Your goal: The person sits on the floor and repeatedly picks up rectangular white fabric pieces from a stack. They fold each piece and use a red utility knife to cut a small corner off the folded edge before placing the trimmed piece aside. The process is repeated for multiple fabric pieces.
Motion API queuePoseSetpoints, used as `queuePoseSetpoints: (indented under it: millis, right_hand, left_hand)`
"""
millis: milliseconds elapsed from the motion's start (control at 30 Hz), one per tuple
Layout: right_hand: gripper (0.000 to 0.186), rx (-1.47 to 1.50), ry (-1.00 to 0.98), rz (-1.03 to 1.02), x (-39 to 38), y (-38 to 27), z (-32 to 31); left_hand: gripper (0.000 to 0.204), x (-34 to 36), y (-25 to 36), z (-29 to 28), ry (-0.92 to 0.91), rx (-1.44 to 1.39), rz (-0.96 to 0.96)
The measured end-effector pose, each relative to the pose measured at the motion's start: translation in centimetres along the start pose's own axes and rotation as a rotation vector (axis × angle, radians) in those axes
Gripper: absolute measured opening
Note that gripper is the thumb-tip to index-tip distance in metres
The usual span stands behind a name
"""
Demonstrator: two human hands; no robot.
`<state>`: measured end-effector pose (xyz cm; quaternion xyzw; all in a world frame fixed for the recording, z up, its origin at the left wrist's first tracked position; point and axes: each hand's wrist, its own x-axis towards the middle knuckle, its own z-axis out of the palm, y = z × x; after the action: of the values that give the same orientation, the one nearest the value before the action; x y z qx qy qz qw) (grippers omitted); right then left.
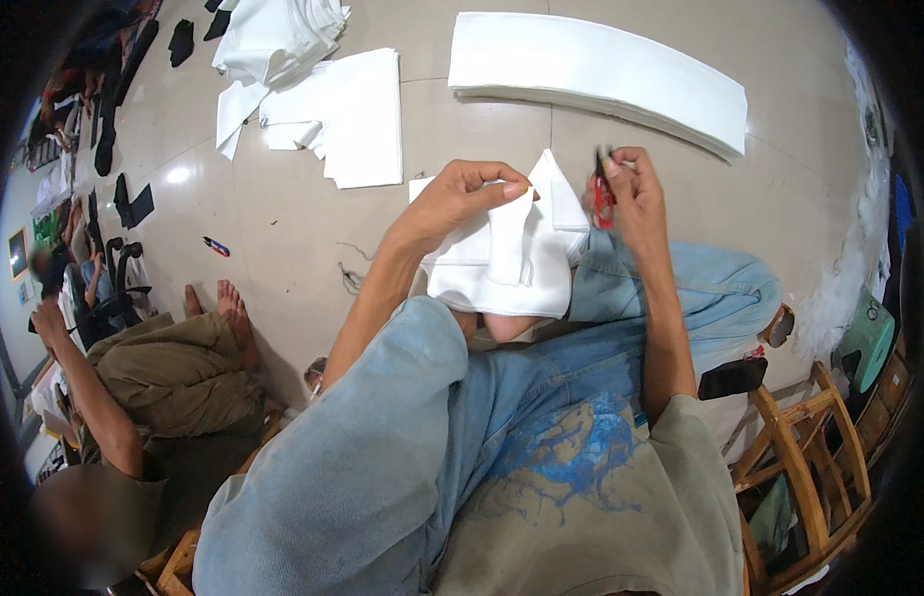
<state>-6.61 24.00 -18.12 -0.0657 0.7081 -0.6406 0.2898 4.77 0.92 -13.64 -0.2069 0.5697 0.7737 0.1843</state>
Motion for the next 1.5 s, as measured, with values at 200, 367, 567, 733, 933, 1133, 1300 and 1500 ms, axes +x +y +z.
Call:
queuePoseSetpoints:
  millis: [200,367,567,733,933,1133,1300,1500]
  right_hand:
    - [0.045,0.071,-0.336,-0.055,-1.7,-0.6,2.2]
    - [0.048,-0.021,-0.413,-0.192,-2.1,-0.3,2.7]
    - [0.042,-0.104,-0.498,-0.162,-1.6,-0.1,3.0]
    - [0.038,-0.107,-0.491,-0.269,-1.8,-0.8,3.3]
    - [0.039,-0.101,-0.498,-0.320,-1.8,-0.7,3.4]
    - [0.041,-0.093,-0.482,-0.321,-1.8,-0.5,3.6]
    - [0.040,-0.085,-0.472,-0.330,-1.9,-0.2,3.7]
    - [0.041,-0.073,-0.456,-0.363,-1.8,0.2,3.9]
  left_hand:
    - [0.019,-0.2,0.2,-0.7,-0.092,-0.065,-0.027]
    - [0.020,0.0,0.2,-0.9,-0.126,-0.040,-0.010]
    - [0.020,0.2,0.2,-1.3,-0.167,0.026,-0.013]
    - [0.019,0.2,0.4,-1.5,-0.191,0.062,-0.011]
    - [0.018,0.2,0.4,-1.5,-0.184,0.098,-0.023]
    - [0.017,0.5,0.1,-1.6,-0.199,0.111,-0.006]
    - [0.018,0.3,0.2,-1.6,-0.200,0.104,-0.023]
    - [0.023,0.4,0.2,-1.7,-0.203,0.107,-0.024]
